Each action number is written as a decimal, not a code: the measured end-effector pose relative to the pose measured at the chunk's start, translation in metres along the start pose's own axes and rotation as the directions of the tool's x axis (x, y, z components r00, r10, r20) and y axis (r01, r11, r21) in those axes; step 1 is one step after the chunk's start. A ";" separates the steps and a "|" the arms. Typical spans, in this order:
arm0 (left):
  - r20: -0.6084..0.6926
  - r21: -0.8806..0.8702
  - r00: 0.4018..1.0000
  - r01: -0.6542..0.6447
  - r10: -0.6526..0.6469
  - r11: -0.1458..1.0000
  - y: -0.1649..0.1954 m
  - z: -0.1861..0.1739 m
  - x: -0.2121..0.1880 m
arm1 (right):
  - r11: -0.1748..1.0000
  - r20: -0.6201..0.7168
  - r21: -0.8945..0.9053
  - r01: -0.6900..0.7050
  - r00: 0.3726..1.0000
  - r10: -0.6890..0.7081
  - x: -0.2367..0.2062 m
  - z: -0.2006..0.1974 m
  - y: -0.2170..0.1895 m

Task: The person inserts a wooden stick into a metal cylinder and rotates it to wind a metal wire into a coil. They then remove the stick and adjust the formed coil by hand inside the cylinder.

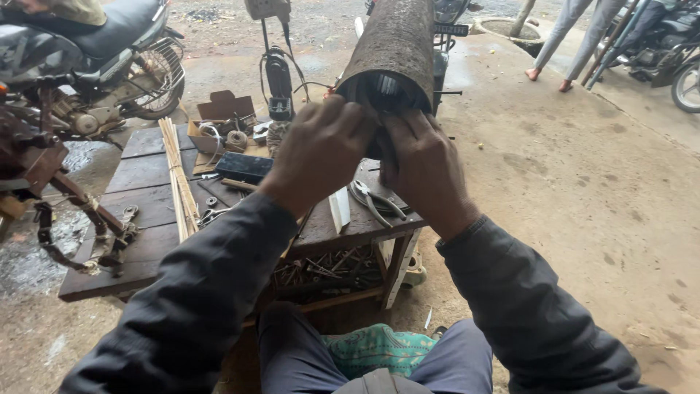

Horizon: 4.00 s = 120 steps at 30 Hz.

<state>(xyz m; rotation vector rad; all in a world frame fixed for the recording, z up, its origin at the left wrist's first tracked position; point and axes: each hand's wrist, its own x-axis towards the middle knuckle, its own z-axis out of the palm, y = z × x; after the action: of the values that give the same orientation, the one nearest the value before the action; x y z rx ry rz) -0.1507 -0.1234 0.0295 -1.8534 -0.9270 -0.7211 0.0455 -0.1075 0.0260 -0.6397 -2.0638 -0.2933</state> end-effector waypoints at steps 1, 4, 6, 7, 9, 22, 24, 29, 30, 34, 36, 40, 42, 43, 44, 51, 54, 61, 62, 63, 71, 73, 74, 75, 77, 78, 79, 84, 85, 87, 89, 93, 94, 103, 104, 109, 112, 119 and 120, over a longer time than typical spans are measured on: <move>0.018 0.039 1.000 -0.005 0.004 0.999 0.003 0.006 0.002 | 1.000 0.011 -0.023 0.003 1.000 -0.002 -0.001 0.002 0.000; 0.234 0.199 0.957 0.127 -0.172 0.972 0.007 0.026 0.006 | 1.000 0.027 -0.007 0.008 1.000 -0.008 -0.010 0.002 0.000; 0.198 0.201 0.954 0.185 -0.225 0.962 0.009 0.037 0.007 | 1.000 0.037 0.019 0.012 0.999 -0.013 -0.019 -0.002 0.001; 0.178 0.199 0.952 0.215 -0.251 0.956 0.011 0.041 0.007 | 1.000 0.048 0.028 0.014 0.999 -0.016 -0.024 -0.004 0.002; 0.161 0.191 0.945 0.254 -0.285 0.948 0.014 0.047 0.005 | 0.998 0.068 0.028 0.058 0.996 -0.060 -0.031 -0.007 0.005; 0.246 0.128 0.931 0.246 -0.271 0.961 0.007 0.048 -0.001 | 0.994 0.144 0.027 0.107 0.983 -0.110 -0.047 0.006 0.010; 0.277 -0.010 0.888 0.385 -0.367 0.923 0.008 0.041 0.003 | 0.995 0.143 0.028 0.097 0.985 -0.100 -0.048 0.007 0.012; 0.099 -0.328 0.861 0.501 -0.498 0.801 -0.004 0.026 0.031 | 0.998 0.141 0.032 0.047 0.989 -0.051 -0.052 0.012 0.017; 0.040 -0.404 0.856 0.485 -0.515 0.776 -0.009 0.024 0.038 | 0.998 0.134 0.036 0.045 0.990 -0.049 -0.053 0.013 0.017; 0.097 -0.557 0.780 0.557 -0.618 0.616 -0.011 0.012 0.052 | 0.998 0.125 0.061 0.024 0.992 -0.031 -0.059 0.014 0.016; 0.235 -0.630 0.716 0.627 -0.657 0.458 0.001 0.008 0.045 | 0.996 0.107 0.080 0.036 0.993 -0.044 -0.060 0.014 0.014; 0.441 -0.656 0.515 0.744 -0.735 0.128 0.044 0.010 0.012 | 0.992 0.080 0.120 0.040 0.996 -0.050 -0.062 0.016 0.009; 0.286 -0.780 0.518 0.615 -0.806 0.118 0.057 0.019 0.004 | 0.991 0.067 0.132 0.036 0.997 -0.045 -0.063 0.018 0.006; 0.385 -0.818 0.449 0.571 -0.806 -0.072 0.060 0.024 0.002 | 0.990 0.062 0.136 0.032 0.997 -0.041 -0.063 0.020 0.006; 0.485 -0.823 0.386 0.504 -0.785 -0.261 0.064 0.028 0.002 | 0.990 0.060 0.141 0.030 0.997 -0.039 -0.064 0.021 0.005; 0.489 -0.868 0.328 0.270 -0.808 -0.416 0.089 0.040 -0.002 | 0.994 0.050 0.095 0.059 0.997 -0.064 -0.067 0.025 0.007; 0.666 -0.738 0.417 0.244 -0.619 -0.629 0.074 0.048 -0.005 | 0.993 0.050 0.104 0.057 0.997 -0.062 -0.068 0.026 0.006; 0.796 -0.601 0.361 0.389 -0.485 -0.698 0.047 0.073 -0.005 | 0.992 0.023 0.125 0.033 0.999 -0.036 -0.074 0.032 0.001; 0.797 -0.603 0.345 0.404 -0.496 -0.688 0.048 0.075 -0.004 | 0.992 0.028 0.121 0.032 0.999 -0.035 -0.075 0.033 0.001; 0.796 -0.605 0.328 0.418 -0.508 -0.678 0.051 0.076 -0.004 | 0.992 0.038 0.122 0.027 0.999 -0.032 -0.075 0.033 0.002; 0.582 -0.810 0.295 0.285 -0.757 -0.512 0.066 0.079 0.009 | 0.993 0.043 0.114 0.039 0.998 -0.044 -0.074 0.031 0.004; 0.456 -0.883 0.299 0.268 -0.838 -0.385 0.064 0.076 0.014 | 0.992 0.055 0.123 0.020 0.998 -0.027 -0.074 0.031 0.004; 0.425 -0.890 0.308 0.311 -0.851 -0.332 0.063 0.073 0.016 | 0.992 0.062 0.126 0.008 0.998 -0.016 -0.075 0.031 0.005; 0.396 -0.893 0.315 0.353 -0.863 -0.281 0.062 0.069 0.016 | 0.991 0.061 0.131 0.009 0.998 -0.018 -0.075 0.031 0.005; 0.152 -0.810 0.428 0.570 -0.891 0.135 0.060 0.057 0.011 | 0.989 0.063 0.150 0.020 0.998 -0.030 -0.076 0.032 0.006; 0.044 -0.696 0.509 0.633 -0.860 0.339 0.058 0.050 0.008 | 0.988 0.062 0.151 0.019 0.998 -0.029 -0.076 0.033 0.006; 0.025 -0.640 0.575 0.637 -0.818 0.429 0.057 0.044 0.007 | 0.988 0.057 0.151 0.017 0.998 -0.026 -0.076 0.033 0.006; 0.376 -0.296 0.662 0.749 -0.649 0.592 0.043 0.034 0.016 | 0.995 0.067 0.096 0.004 0.998 -0.010 -0.077 0.038 0.006; 0.356 -0.293 0.675 0.738 -0.646 0.609 0.041 0.036 0.018 | 0.995 0.069 0.097 0.000 0.998 -0.006 -0.077 0.038 0.006; 0.312 -0.286 0.704 0.710 -0.638 0.643 0.036 0.039 0.021 | 0.995 0.077 0.104 -0.013 0.997 0.005 -0.078 0.039 0.006; 0.241 -0.298 0.745 0.667 -0.622 0.683 0.033 0.042 0.022 | 0.993 0.093 0.114 -0.034 0.995 0.023 -0.078 0.038 0.006; 0.131 -0.283 0.798 0.598 -0.588 0.750 0.030 0.044 0.019 | 0.995 0.083 0.100 0.001 0.996 -0.009 -0.078 0.037 0.005; 0.176 -0.207 0.827 0.561 -0.533 0.802 0.028 0.044 0.019 | 0.996 0.086 0.094 -0.001 0.996 -0.007 -0.078 0.036 0.005; 0.112 -0.189 0.935 0.354 -0.338 0.916 0.018 0.035 0.011 | 0.991 0.089 0.130 -0.008 0.996 -0.003 -0.077 0.035 0.007; 0.176 -0.252 0.875 0.483 -0.451 0.838 0.020 0.034 0.011 | 0.992 0.091 0.127 -0.007 0.996 -0.005 -0.077 0.035 0.007; 0.399 -0.283 0.654 0.754 -0.642 0.593 0.029 0.032 0.017 | 0.994 0.071 0.106 -0.002 0.997 -0.006 -0.078 0.038 0.006; 0.444 -0.277 0.605 0.794 -0.661 0.541 0.030 0.038 0.019 | 0.995 0.088 0.098 -0.008 0.996 0.000 -0.078 0.038 0.005; 0.512 -0.361 0.582 0.813 -0.632 0.457 0.020 0.069 0.011 | 0.995 0.084 0.096 0.001 0.996 -0.009 -0.078 0.037 0.006; 0.533 -0.347 0.570 0.821 -0.625 0.453 0.020 0.072 0.010 | 0.996 0.084 0.091 0.005 0.996 -0.012 -0.079 0.038 0.006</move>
<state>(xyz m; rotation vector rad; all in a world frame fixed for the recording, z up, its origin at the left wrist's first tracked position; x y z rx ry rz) -0.1220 -0.0608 -0.0017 -2.0761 -2.0152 -1.3654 0.0565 -0.1113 -0.0606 -0.5969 -2.1478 -0.1783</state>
